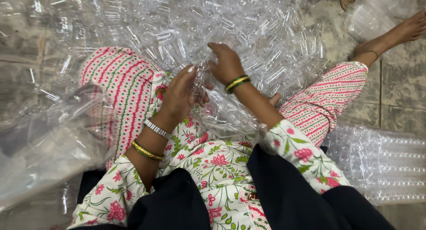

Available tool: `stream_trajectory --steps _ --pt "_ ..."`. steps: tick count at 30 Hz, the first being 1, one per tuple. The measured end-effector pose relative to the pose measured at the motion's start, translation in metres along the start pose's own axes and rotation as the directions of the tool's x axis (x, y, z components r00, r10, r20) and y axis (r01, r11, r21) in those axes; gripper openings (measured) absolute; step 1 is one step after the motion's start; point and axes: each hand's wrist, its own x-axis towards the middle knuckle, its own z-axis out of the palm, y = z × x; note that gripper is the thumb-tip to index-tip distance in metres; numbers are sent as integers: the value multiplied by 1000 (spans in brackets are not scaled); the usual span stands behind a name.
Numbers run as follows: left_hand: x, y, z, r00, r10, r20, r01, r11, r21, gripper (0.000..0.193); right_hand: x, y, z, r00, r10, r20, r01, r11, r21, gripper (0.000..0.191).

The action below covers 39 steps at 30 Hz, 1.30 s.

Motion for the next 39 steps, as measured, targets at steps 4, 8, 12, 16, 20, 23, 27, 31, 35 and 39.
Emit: stream_trajectory --steps 4,8,12,16,20,23,27,31,35,39 --pt "-4 -1 -3 999 -21 41 24 997 -79 47 1 -1 10 999 15 -28 -17 996 -83 45" --pt "-4 -2 -1 999 -38 8 38 999 21 56 -2 -17 -2 967 247 -68 -231 955 185 37" --pt "0 -2 6 999 -34 -28 38 988 150 55 -13 -34 -33 920 389 48 -176 298 938 55" --pt "2 -1 10 994 -25 -107 43 984 176 61 -23 -27 -57 983 78 165 -182 457 870 32" --pt "2 0 7 994 -23 -104 39 988 148 56 -7 -5 -37 985 171 17 -154 840 521 22" --pt "2 1 3 996 -50 -70 53 997 49 52 -8 5 -15 993 -96 72 105 984 -142 29" --pt "-2 0 0 999 -35 -22 35 999 1 51 -22 -1 6 983 -129 130 172 889 -424 26" --pt "-4 0 1 999 -50 -17 50 998 37 54 -19 -8 -9 999 34 12 -29 960 -278 22" --pt "-2 1 10 996 -79 -51 87 982 165 48 -20 -15 -37 903 424 68 -277 455 846 26" --pt "-1 3 18 995 26 -92 -2 969 247 56 -44 -29 -36 920 280 274 -346 255 903 28"
